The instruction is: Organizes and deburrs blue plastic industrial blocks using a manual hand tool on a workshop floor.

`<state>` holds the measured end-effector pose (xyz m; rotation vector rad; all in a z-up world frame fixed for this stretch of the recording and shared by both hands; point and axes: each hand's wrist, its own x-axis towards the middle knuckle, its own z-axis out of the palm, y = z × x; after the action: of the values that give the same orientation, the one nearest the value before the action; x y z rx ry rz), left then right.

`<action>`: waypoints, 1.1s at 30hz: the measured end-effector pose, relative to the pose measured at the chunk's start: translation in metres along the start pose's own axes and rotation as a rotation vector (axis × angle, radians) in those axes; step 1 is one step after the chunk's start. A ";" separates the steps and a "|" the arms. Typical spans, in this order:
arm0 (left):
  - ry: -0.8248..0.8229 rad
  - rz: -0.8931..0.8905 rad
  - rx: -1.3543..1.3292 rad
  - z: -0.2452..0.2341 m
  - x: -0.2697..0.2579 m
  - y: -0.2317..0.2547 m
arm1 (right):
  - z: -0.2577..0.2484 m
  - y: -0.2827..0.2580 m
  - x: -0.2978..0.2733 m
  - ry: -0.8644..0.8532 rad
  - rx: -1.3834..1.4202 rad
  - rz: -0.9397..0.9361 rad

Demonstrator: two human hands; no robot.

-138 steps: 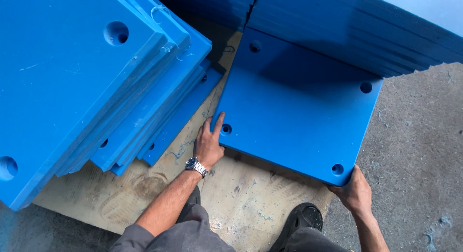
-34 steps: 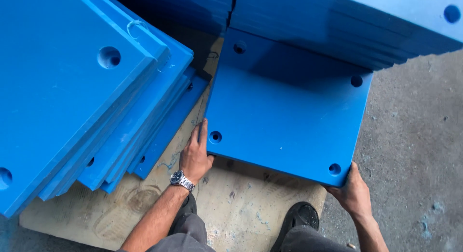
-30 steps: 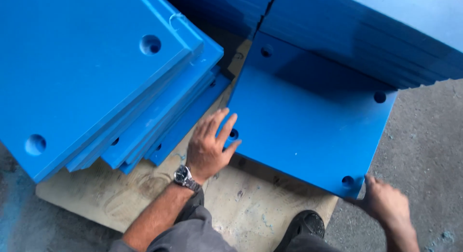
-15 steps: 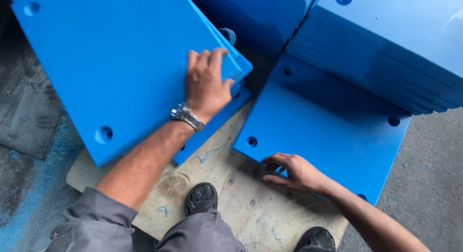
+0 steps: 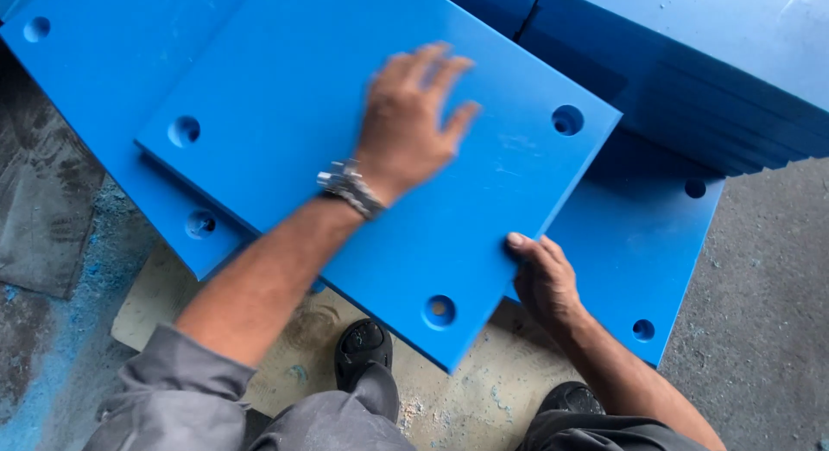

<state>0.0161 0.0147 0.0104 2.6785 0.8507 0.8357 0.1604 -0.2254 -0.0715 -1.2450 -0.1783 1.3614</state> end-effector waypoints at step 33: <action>-0.316 -0.855 -0.293 0.076 -0.156 0.069 | -0.322 -0.013 -0.070 0.971 -0.553 0.067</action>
<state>-0.0129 -0.1338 -0.0987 1.8275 1.4646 0.2835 0.3808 -0.4559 -0.1566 -2.2568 0.1895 0.6349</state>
